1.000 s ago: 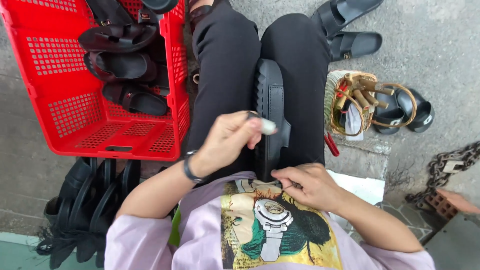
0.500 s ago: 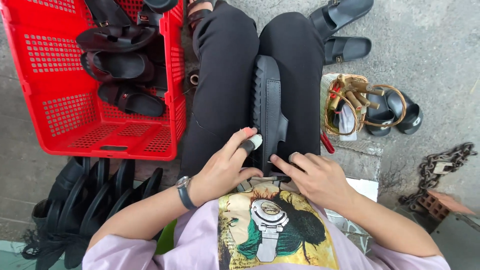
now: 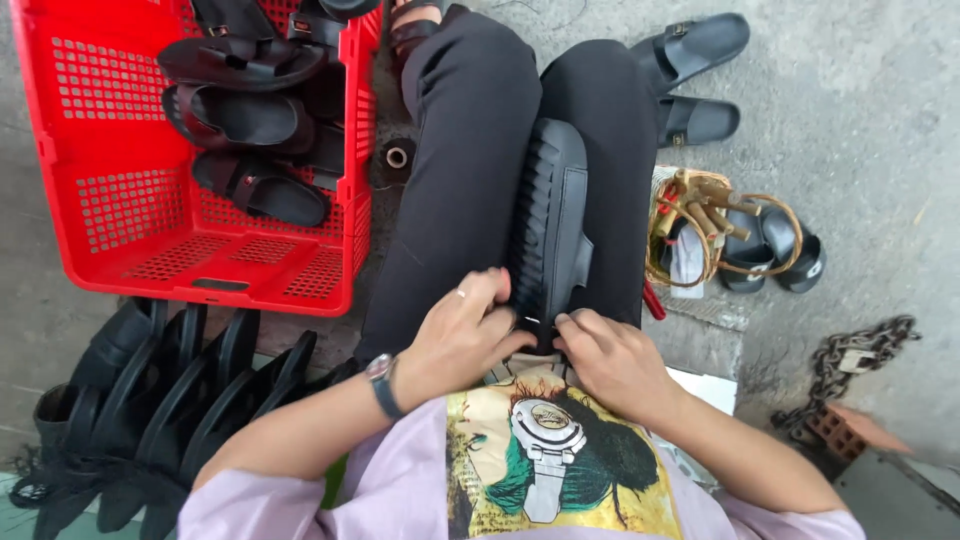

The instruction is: Hand-sewing the sole of a black sandal using a needle and thread while sitting on the ground.

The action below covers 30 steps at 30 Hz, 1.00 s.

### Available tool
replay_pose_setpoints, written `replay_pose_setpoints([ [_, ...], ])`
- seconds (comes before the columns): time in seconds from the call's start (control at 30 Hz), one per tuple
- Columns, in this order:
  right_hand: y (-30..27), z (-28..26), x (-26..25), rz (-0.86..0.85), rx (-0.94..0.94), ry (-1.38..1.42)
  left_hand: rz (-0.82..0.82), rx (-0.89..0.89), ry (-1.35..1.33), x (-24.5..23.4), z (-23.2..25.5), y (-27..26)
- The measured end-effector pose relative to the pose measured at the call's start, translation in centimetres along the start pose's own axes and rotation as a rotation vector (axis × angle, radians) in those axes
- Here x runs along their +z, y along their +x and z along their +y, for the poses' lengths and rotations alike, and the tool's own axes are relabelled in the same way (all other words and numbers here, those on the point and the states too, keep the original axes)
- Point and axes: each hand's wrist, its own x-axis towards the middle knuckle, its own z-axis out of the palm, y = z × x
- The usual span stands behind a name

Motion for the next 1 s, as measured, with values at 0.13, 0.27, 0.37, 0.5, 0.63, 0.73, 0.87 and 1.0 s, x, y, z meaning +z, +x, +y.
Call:
replay_pose_setpoints([
  [0.13, -0.6, -0.7, -0.5, 0.013, 0.193, 0.169, -0.120, -0.409, -0.890, -1.5, 1.3, 0.1],
  [0.27, -1.5, -0.4, 1.2, 0.130, 0.220, 0.264, -0.219, -0.695, -1.263, 0.6, -0.1, -1.6],
  [0.37, -1.2, -0.2, 0.2, 0.183, 0.145, 0.147, -0.112, -0.696, -0.909, 2.1, -0.5, -1.7],
  [0.5, -0.6, 0.0, -3.2, -0.057, 0.056, -0.056, -0.137, -0.501, -0.599, 1.0, 1.0, 0.0],
  [0.63, -2.3, 2.9, -7.8, -0.275, 0.068, -0.467, -0.034, 0.016, 0.055, 1.9, 1.8, 1.5],
  [0.73, -1.3, 1.5, -7.5, -0.340, 0.091, 0.065, -0.028, 0.213, 0.001, 1.4, 2.0, 2.0],
  [0.87, -2.6, 1.4, -3.3, -0.174, 0.128, 0.117, -0.008, 0.360, -0.020, 0.4, 1.9, 2.0],
  [1.0, -2.4, 1.1, -3.3, -0.019, 0.043, 0.171, -0.051, 0.451, -0.086, -1.2, 2.0, 2.5],
])
